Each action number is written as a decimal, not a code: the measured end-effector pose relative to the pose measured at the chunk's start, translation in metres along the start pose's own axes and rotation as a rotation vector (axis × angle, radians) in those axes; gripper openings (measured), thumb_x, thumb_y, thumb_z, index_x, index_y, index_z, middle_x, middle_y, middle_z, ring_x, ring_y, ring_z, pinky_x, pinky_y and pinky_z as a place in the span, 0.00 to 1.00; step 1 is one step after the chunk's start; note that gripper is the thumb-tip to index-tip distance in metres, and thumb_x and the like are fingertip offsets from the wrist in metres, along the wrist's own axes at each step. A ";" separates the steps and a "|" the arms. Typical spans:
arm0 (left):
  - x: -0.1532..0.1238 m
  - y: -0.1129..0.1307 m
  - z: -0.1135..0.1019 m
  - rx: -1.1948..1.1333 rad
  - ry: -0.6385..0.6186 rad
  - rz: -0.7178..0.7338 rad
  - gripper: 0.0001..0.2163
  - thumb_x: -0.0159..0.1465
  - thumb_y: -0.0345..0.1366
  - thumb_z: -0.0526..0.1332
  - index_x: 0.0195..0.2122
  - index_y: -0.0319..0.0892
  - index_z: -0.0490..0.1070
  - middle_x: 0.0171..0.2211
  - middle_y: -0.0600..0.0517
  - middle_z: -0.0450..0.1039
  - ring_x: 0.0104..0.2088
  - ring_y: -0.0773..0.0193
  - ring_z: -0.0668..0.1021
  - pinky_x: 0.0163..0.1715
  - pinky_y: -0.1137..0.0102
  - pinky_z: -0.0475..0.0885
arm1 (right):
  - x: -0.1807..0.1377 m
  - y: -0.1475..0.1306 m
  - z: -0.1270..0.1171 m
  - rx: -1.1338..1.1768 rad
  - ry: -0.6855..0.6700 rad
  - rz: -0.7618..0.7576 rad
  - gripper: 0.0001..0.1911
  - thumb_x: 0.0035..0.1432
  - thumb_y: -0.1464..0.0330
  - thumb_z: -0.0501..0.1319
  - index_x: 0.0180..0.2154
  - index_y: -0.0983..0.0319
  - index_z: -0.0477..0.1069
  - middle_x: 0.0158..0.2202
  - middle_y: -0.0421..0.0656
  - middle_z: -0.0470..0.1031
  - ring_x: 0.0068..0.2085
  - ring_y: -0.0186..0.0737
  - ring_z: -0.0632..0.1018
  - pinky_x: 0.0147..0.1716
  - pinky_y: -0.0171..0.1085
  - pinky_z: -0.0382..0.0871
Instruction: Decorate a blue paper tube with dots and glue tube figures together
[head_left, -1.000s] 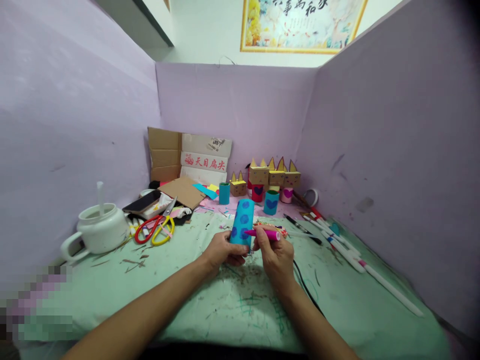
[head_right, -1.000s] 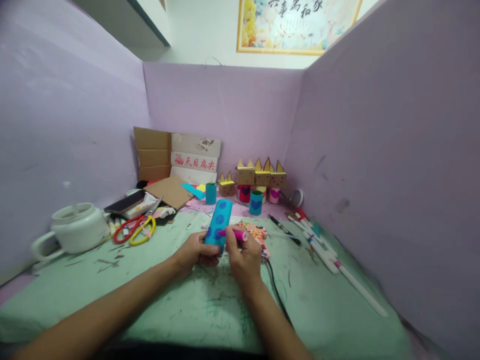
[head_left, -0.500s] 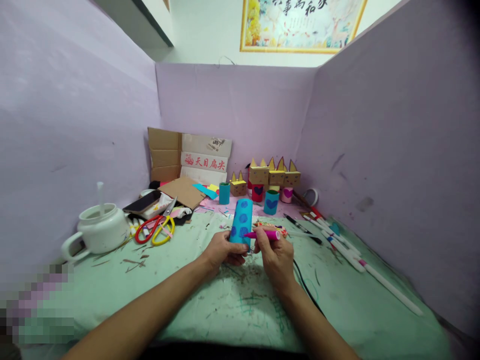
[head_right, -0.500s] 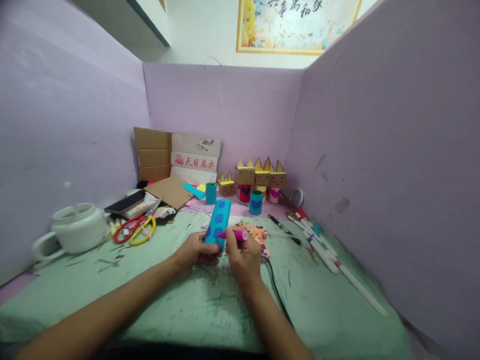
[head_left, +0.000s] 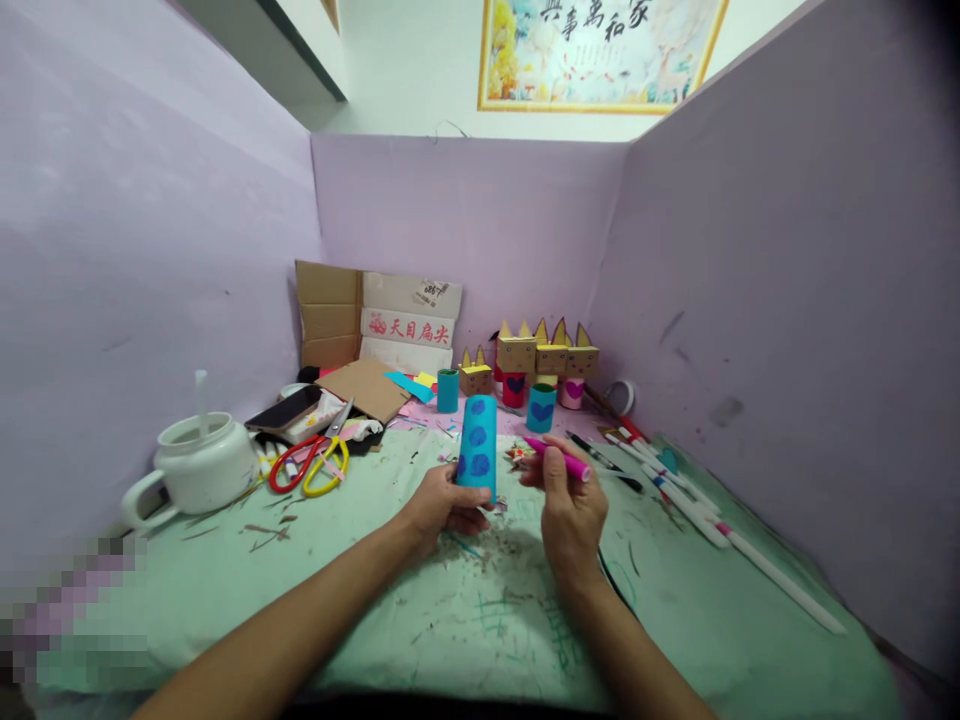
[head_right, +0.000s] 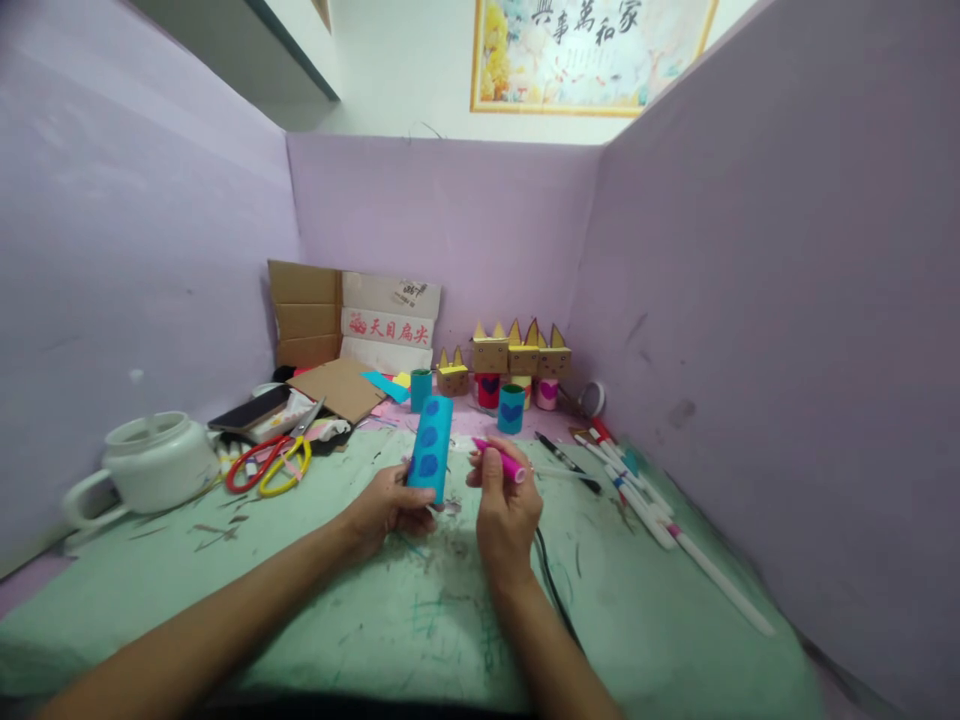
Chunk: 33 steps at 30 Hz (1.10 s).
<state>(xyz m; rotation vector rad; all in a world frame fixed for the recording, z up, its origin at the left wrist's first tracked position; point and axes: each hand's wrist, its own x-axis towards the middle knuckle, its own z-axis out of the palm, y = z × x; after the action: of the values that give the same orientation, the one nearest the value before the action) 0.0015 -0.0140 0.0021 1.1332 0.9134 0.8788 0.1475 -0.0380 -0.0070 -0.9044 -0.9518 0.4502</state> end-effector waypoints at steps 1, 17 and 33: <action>-0.001 0.000 0.000 -0.011 -0.009 0.008 0.24 0.39 0.40 0.71 0.37 0.38 0.67 0.26 0.51 0.77 0.20 0.65 0.77 0.19 0.72 0.70 | 0.002 0.002 0.001 0.059 0.016 0.052 0.21 0.58 0.53 0.60 0.46 0.61 0.71 0.31 0.41 0.77 0.28 0.39 0.77 0.31 0.40 0.73; -0.010 0.018 -0.012 0.743 0.193 0.435 0.22 0.45 0.35 0.62 0.45 0.40 0.73 0.36 0.50 0.75 0.37 0.56 0.74 0.37 0.66 0.67 | 0.031 0.001 -0.005 0.283 -0.014 0.291 0.31 0.43 0.59 0.70 0.49 0.56 0.66 0.48 0.47 0.78 0.36 0.43 0.80 0.34 0.41 0.74; 0.000 0.029 -0.033 0.118 0.146 0.409 0.32 0.44 0.34 0.67 0.52 0.44 0.63 0.41 0.50 0.68 0.27 0.68 0.74 0.23 0.71 0.72 | 0.035 0.012 -0.006 0.051 -0.198 0.259 0.21 0.39 0.64 0.68 0.38 0.61 0.69 0.24 0.36 0.75 0.24 0.38 0.76 0.21 0.34 0.68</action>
<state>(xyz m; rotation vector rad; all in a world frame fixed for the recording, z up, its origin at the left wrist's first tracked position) -0.0316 0.0033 0.0250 1.4000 0.8747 1.2664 0.1720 -0.0097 -0.0008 -0.9533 -1.0014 0.7936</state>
